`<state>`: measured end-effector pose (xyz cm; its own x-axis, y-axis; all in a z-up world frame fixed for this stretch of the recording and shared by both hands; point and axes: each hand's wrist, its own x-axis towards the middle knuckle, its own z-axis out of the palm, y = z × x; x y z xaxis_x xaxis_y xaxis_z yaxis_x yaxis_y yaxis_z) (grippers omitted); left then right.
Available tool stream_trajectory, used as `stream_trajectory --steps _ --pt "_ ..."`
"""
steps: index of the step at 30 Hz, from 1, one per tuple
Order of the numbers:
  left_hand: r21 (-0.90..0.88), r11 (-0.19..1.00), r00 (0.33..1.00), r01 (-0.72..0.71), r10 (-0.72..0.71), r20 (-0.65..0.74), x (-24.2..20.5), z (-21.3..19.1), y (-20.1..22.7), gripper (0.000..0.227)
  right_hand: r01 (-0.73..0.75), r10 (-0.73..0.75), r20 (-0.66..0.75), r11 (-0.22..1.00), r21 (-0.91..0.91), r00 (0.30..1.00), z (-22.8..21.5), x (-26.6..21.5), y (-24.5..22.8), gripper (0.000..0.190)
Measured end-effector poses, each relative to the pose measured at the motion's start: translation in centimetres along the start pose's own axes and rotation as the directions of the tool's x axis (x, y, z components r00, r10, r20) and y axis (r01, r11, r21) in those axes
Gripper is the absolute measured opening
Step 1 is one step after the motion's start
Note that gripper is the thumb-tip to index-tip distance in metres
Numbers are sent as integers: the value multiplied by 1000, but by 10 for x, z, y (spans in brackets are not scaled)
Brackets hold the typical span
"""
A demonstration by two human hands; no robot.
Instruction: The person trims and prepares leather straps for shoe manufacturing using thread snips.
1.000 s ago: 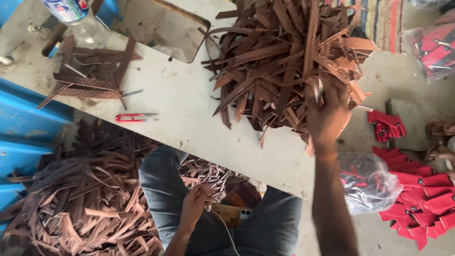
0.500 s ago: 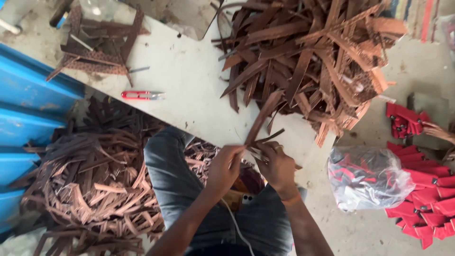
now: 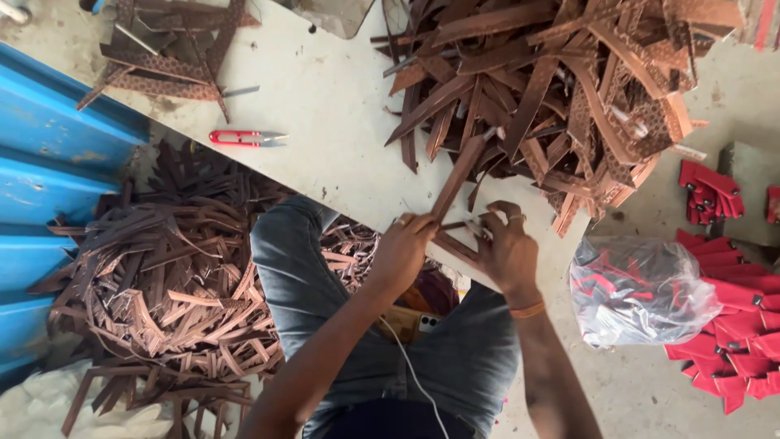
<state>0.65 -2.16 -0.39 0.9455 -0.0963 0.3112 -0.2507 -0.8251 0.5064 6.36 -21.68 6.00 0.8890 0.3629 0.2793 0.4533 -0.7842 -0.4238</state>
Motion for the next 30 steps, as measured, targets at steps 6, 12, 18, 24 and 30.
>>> stream_trajectory --steps 6,12,18,24,30 --pt "46 998 993 32 -37 109 -6 22 -9 29 -7 6 34 1000 17 999 -10 0 4 26" --pt "63 998 1000 23 -22 -8 -1 8 13 18 -522 282 468 665 535 838 2 -16 13 16" --pt "-115 972 976 203 -211 -56 7 -6 15 21 -482 193 442 391 784 876 6 -16 -26 20" --pt "-336 922 975 194 -219 -38 4 -12 4 16 -94 64 89 916 391 994 -10 -27 -39 41" --pt "-244 950 980 195 -178 89 11 -16 6 27 -240 211 119 891 385 970 5 -22 -38 33"
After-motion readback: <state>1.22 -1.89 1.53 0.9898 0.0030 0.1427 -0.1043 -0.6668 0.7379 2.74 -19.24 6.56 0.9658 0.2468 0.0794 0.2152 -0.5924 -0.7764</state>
